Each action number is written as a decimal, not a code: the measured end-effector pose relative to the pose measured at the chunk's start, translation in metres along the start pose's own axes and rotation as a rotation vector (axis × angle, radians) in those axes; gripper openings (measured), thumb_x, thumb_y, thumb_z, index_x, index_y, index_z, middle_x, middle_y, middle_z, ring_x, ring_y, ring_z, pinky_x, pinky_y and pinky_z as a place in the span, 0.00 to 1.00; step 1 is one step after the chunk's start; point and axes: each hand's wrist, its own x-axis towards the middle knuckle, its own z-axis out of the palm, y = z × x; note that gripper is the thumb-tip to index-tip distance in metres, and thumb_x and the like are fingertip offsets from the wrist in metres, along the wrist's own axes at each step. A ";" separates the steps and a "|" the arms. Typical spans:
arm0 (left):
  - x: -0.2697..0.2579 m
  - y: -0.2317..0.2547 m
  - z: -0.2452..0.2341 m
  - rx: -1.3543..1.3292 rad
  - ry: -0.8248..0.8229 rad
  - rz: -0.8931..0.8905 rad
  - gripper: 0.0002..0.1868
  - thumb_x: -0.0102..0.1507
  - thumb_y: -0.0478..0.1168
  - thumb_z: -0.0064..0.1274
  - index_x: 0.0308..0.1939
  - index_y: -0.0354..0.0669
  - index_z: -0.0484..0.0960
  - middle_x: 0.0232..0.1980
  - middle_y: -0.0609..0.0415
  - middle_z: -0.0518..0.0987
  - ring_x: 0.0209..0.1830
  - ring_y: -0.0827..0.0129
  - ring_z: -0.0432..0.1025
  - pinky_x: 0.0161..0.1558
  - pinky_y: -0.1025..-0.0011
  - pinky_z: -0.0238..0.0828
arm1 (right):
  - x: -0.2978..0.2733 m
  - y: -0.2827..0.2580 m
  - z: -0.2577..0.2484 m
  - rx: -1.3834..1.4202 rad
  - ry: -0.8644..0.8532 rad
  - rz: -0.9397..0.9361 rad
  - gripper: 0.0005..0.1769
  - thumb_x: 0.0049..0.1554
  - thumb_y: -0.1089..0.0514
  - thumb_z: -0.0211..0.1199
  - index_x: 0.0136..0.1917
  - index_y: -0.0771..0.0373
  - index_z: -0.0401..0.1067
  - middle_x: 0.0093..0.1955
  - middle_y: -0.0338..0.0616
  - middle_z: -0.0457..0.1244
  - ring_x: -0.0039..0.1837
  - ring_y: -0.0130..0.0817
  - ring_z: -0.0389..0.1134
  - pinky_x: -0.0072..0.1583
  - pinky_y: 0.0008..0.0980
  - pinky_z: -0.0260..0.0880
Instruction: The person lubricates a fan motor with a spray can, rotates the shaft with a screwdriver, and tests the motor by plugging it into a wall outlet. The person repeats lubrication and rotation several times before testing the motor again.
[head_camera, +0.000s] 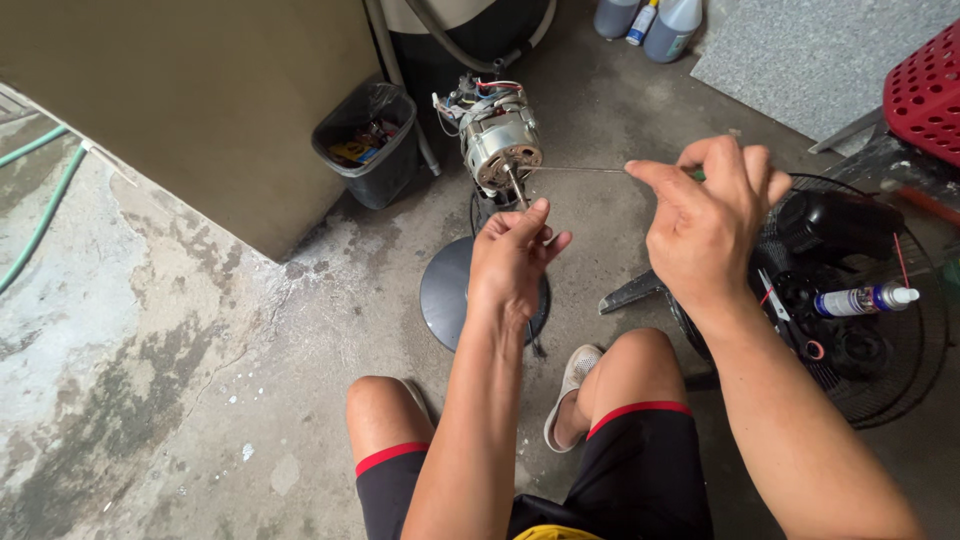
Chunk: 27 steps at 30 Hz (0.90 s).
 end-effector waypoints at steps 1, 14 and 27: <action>-0.002 0.002 0.002 0.031 0.019 0.000 0.16 0.68 0.39 0.60 0.31 0.43 0.70 0.29 0.57 0.73 0.24 0.75 0.69 0.49 0.59 0.82 | 0.001 -0.001 0.002 0.001 0.011 -0.021 0.19 0.59 0.70 0.66 0.53 0.44 0.83 0.50 0.33 0.60 0.56 0.37 0.58 0.60 0.40 0.47; -0.014 0.028 -0.003 -0.168 -0.170 -0.211 0.12 0.70 0.43 0.50 0.49 0.37 0.80 0.37 0.58 0.80 0.35 0.74 0.75 0.51 0.63 0.79 | -0.007 -0.006 0.015 0.071 -0.012 0.098 0.14 0.61 0.66 0.69 0.51 0.45 0.82 0.49 0.34 0.60 0.57 0.39 0.59 0.62 0.43 0.50; -0.002 0.013 0.005 0.052 0.005 -0.063 0.11 0.70 0.38 0.60 0.37 0.40 0.75 0.30 0.58 0.74 0.28 0.72 0.70 0.52 0.56 0.80 | -0.025 -0.002 0.005 0.109 -0.007 0.271 0.11 0.65 0.63 0.69 0.53 0.45 0.82 0.52 0.32 0.59 0.60 0.37 0.59 0.65 0.41 0.51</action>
